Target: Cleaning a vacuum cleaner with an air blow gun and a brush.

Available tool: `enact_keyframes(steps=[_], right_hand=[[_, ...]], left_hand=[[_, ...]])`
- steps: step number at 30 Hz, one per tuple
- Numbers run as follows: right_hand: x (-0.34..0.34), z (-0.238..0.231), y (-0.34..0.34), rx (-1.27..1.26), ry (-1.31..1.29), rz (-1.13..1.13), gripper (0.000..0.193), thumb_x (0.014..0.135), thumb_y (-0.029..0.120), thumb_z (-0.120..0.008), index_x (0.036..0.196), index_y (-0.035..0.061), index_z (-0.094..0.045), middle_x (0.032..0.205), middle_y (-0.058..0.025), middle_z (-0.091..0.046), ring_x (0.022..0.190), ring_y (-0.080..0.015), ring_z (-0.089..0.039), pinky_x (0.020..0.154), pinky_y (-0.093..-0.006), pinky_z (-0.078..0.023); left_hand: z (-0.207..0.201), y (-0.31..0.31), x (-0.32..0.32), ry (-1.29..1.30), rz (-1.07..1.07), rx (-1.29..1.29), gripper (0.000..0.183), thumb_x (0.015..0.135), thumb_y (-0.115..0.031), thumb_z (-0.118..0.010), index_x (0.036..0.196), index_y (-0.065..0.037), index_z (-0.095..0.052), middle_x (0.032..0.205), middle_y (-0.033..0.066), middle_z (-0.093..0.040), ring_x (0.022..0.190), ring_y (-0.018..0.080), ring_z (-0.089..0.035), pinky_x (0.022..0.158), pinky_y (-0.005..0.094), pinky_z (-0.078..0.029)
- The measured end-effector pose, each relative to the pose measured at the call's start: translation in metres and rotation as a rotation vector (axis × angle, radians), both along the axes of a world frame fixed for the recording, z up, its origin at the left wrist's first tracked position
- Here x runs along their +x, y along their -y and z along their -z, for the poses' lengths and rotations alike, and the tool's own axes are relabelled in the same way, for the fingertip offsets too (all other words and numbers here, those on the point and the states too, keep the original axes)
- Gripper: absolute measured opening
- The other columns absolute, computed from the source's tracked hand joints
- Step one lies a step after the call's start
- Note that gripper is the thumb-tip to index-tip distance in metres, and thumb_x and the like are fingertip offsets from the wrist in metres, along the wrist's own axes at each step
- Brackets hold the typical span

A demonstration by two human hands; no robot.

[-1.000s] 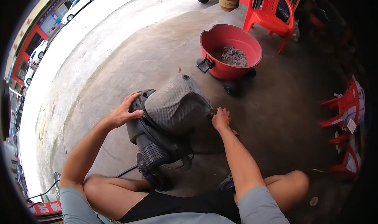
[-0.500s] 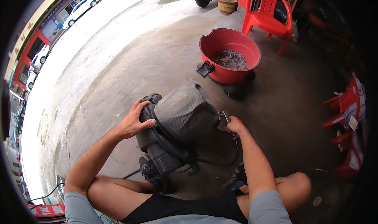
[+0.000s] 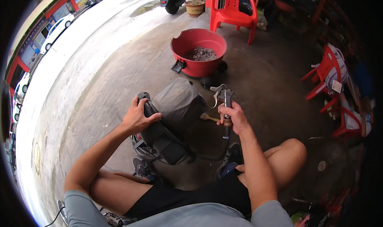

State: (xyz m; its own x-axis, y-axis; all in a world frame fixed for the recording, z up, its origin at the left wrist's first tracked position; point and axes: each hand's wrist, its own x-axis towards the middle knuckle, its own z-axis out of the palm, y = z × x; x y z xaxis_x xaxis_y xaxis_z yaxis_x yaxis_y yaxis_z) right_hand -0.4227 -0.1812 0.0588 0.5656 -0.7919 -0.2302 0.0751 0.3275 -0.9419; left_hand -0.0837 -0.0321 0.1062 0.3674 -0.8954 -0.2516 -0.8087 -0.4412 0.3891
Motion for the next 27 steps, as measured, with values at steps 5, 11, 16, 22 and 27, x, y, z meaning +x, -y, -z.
enact_keyframes(steps=[5, 11, 16, 22, 27], right_hand=[[0.004, -0.041, -0.037, 0.172, 0.303, -0.178, 0.056, 0.093, 0.008, -0.056, 0.146, 0.0022, -0.040, 0.125, -0.0153, -0.062, 0.054, -0.0073, -0.052, 0.054, -0.0251, -0.053], [0.043, -0.032, -0.062, -0.027, -0.098, -0.304, 0.034, 0.091, 0.006, -0.052, 0.125, 0.0014, -0.052, 0.108, -0.0129, -0.070, 0.049, -0.0074, -0.049, 0.050, -0.0234, -0.046], [0.084, -0.013, -0.116, -0.466, -0.306, -0.162, 0.040, 0.091, 0.006, -0.052, 0.131, 0.0037, -0.050, 0.107, -0.0194, -0.069, 0.105, -0.0367, -0.066, 0.090, -0.0423, -0.050], [0.105, -0.016, -0.130, -0.606, -0.400, -0.140, 0.044, 0.091, 0.008, -0.056, 0.135, 0.0062, -0.048, 0.117, -0.0238, -0.064, 0.109, -0.0427, -0.061, 0.091, -0.0466, -0.049], [0.114, -0.024, -0.118, -0.615, -0.486, -0.136, 0.045, 0.091, 0.008, -0.057, 0.135, 0.0059, -0.048, 0.118, -0.0234, -0.062, 0.112, -0.0429, -0.059, 0.094, -0.0473, -0.048]], left_hand=[[-0.008, -0.003, -0.008, 0.013, 0.005, 0.014, 0.106, 0.074, -0.074, -0.068, 0.150, -0.008, -0.035, 0.158, 0.0292, -0.017, 0.138, 0.0501, -0.036, 0.113, 0.0499, -0.035], [-0.008, -0.009, -0.003, -0.048, 0.108, 0.074, 0.120, 0.068, -0.073, -0.074, 0.154, -0.006, -0.024, 0.160, 0.0304, -0.008, 0.145, 0.0490, -0.021, 0.117, 0.0508, -0.030], [-0.005, -0.009, -0.004, -0.067, 0.101, 0.051, 0.123, 0.067, -0.072, -0.075, 0.154, -0.004, -0.022, 0.160, 0.0311, -0.006, 0.147, 0.0488, -0.018, 0.118, 0.0497, -0.028], [-0.003, -0.013, -0.001, -0.054, 0.108, 0.042, 0.124, 0.067, -0.072, -0.075, 0.155, -0.003, -0.021, 0.159, 0.0320, -0.006, 0.147, 0.0488, -0.017, 0.118, 0.0497, -0.028], [-0.003, -0.017, -0.002, -0.045, 0.103, 0.039, 0.123, 0.068, -0.070, -0.076, 0.155, -0.003, -0.021, 0.160, 0.0317, -0.006, 0.146, 0.0489, -0.019, 0.118, 0.0495, -0.028]])
